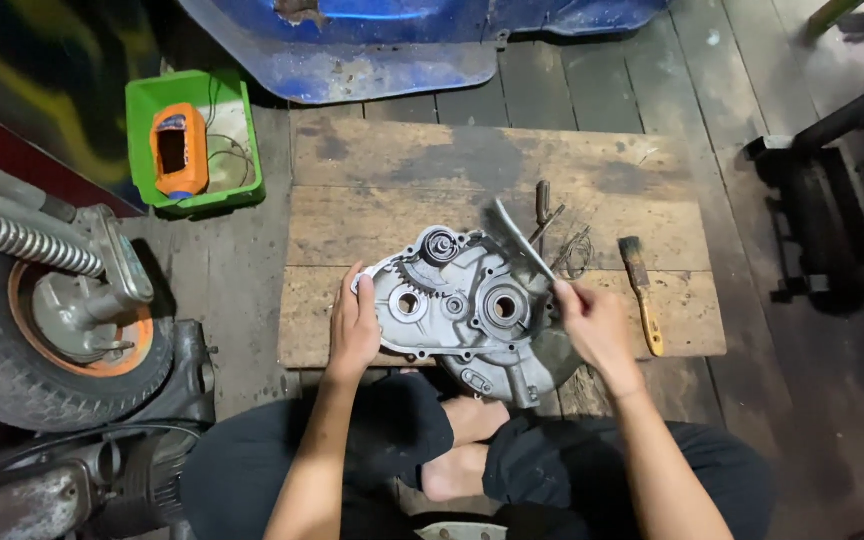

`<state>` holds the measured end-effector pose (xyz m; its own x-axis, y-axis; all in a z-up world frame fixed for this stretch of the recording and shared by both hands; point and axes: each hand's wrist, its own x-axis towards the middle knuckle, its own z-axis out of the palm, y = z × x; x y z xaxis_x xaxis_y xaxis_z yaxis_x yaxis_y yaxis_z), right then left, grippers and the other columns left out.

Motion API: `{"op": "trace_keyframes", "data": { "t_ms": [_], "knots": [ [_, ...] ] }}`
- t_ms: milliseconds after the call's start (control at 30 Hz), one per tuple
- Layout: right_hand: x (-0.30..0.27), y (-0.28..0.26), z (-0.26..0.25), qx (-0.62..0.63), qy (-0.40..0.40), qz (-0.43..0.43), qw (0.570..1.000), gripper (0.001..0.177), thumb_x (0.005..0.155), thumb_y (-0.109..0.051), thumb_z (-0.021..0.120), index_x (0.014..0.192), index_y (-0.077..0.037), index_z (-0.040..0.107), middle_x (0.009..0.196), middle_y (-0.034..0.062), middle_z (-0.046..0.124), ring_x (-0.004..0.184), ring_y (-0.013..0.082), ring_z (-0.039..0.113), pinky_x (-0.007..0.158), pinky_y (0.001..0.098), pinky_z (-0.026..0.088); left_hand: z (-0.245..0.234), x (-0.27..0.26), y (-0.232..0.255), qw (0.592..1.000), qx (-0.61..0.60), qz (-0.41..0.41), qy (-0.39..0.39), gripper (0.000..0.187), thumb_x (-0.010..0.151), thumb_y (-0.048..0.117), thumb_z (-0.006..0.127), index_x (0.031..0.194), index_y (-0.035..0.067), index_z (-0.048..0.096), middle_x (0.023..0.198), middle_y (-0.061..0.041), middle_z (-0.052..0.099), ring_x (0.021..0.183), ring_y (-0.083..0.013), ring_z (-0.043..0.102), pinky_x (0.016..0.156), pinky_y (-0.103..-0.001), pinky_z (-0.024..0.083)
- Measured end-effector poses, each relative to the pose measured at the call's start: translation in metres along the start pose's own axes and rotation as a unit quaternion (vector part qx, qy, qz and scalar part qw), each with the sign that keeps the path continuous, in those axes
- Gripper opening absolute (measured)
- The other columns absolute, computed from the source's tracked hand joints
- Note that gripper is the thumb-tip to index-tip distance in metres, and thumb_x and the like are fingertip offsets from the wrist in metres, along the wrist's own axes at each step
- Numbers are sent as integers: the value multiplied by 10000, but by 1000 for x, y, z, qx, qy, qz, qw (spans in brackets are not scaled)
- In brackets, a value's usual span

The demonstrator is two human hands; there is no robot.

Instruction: The person sits on the floor and cleans a disassembled mechanical housing using a brush and a wire brush. They scrub the internal gears and surfaces of the metal casing, then use a small metal tool to scrape or adjust specific areas within the housing.

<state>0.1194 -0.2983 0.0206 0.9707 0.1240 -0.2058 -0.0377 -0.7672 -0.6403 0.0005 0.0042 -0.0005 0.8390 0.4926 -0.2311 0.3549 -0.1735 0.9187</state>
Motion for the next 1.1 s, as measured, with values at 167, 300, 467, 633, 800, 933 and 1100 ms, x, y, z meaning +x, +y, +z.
{"op": "trace_keyframes", "data": {
  "t_ms": [167, 300, 467, 633, 800, 933, 1100],
  "knots": [
    [30, 16, 15, 17, 14, -26, 999, 428, 1022, -369, 636, 843, -3, 768, 596, 154, 597, 634, 266, 583, 671, 389, 467, 3, 3, -7, 1000, 1, 23, 3, 606, 1101, 417, 287, 1502, -21, 405, 1449, -373, 452, 1402, -511, 385, 1200, -556, 241],
    [-12, 3, -40, 3, 8, 18, 1000, 358, 1010, -335, 639, 907, -41, 815, 653, 194, 668, 710, 218, 625, 710, 400, 498, 6, 8, -18, 999, -3, 31, 17, 592, 1105, 402, 306, 1489, -33, 420, 1444, -372, 461, 1393, -505, 401, 1197, -542, 255],
    [-13, 25, -25, -22, 4, 18, 1000, 350, 1002, -316, 643, 925, -21, 817, 689, 226, 695, 740, 339, 679, 694, 420, 488, 5, 6, -15, 1000, -9, 23, 15, 601, 1100, 425, 302, 1501, -8, 416, 1464, -351, 453, 1407, -490, 391, 1198, -542, 253],
    [17, -1, 18, -43, 9, -16, 999, 377, 1012, -372, 617, 932, -61, 815, 665, 186, 682, 742, 393, 714, 697, 444, 511, 5, 4, -13, 1000, -6, 21, 10, 595, 1095, 421, 296, 1500, 2, 417, 1466, -338, 461, 1407, -475, 401, 1204, -524, 259],
    [7, 8, -24, -24, 25, 4, 999, 366, 1012, -385, 643, 987, -65, 818, 741, 230, 709, 798, 398, 714, 729, 450, 512, 6, 7, -16, 999, -6, 32, 19, 586, 1101, 393, 307, 1487, -31, 427, 1447, -364, 469, 1394, -490, 410, 1198, -529, 265],
    [-28, -9, -45, -50, 22, 26, 998, 329, 993, -359, 658, 1006, -77, 828, 721, 218, 709, 762, 322, 701, 724, 435, 511, 7, 9, -25, 999, -4, 25, 21, 604, 1096, 436, 305, 1500, 4, 428, 1466, -334, 469, 1407, -466, 408, 1199, -523, 267],
    [-18, -54, -16, -42, 14, 1, 999, 359, 993, -402, 620, 994, -109, 828, 782, 240, 720, 904, 458, 705, 775, 521, 522, 8, 8, -20, 1000, -2, 26, 16, 594, 1100, 419, 303, 1500, -4, 424, 1466, -340, 461, 1411, -471, 398, 1207, -524, 251]
  ]
}}
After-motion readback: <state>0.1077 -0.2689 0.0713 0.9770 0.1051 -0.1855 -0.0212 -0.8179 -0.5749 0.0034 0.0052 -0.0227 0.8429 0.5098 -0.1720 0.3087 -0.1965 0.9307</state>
